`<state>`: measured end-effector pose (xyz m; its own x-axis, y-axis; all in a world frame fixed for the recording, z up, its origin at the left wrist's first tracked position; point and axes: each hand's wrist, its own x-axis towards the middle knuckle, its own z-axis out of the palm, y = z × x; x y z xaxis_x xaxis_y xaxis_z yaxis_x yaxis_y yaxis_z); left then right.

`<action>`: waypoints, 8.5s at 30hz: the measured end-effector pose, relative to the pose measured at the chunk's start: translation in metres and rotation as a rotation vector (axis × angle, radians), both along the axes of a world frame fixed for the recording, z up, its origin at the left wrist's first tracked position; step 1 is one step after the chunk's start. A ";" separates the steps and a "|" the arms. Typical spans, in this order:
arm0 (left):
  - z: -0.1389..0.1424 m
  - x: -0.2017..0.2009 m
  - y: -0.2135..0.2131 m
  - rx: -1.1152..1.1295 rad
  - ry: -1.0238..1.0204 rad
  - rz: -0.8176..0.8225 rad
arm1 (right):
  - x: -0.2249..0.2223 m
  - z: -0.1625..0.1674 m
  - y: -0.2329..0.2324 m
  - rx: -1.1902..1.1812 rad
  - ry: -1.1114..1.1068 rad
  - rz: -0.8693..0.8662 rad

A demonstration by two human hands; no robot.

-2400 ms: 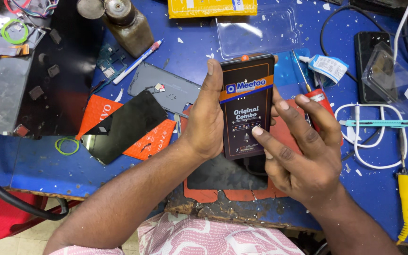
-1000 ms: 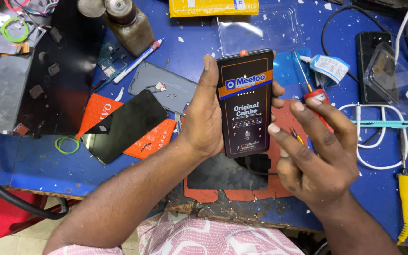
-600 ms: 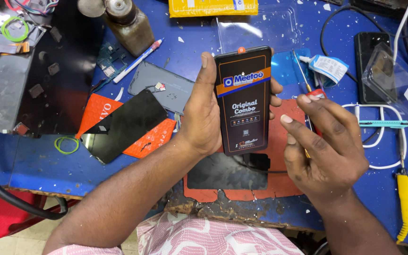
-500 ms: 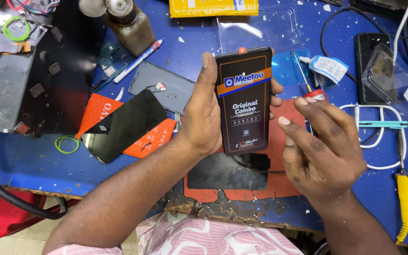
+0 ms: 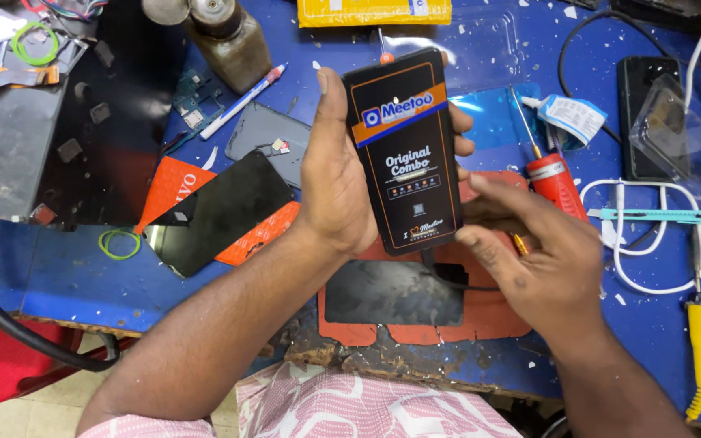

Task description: The person uses a screwdriver to pry and adjust internal components of a disassembled smartphone. They briefly test the screen, then apply glue to the phone's back cover using a glue gun.

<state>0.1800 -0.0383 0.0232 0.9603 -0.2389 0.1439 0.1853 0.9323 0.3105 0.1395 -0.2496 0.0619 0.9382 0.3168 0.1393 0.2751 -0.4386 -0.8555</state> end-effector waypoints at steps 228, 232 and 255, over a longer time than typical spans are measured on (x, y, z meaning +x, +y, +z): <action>-0.009 -0.192 0.107 1.559 -0.339 0.943 | -0.084 0.004 0.009 -0.675 -0.726 0.353; -0.010 -0.181 0.103 1.487 -0.364 0.935 | -0.090 -0.003 -0.002 -0.612 -0.580 0.357; 0.002 -0.154 0.080 1.326 -0.306 0.766 | -0.064 -0.009 -0.042 -0.289 -0.284 -0.353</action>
<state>0.0259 0.0415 0.0255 0.8826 0.1653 0.4402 -0.4097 -0.1890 0.8924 0.0758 -0.2916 0.0529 0.9327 0.0520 0.3570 0.2714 -0.7530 -0.5994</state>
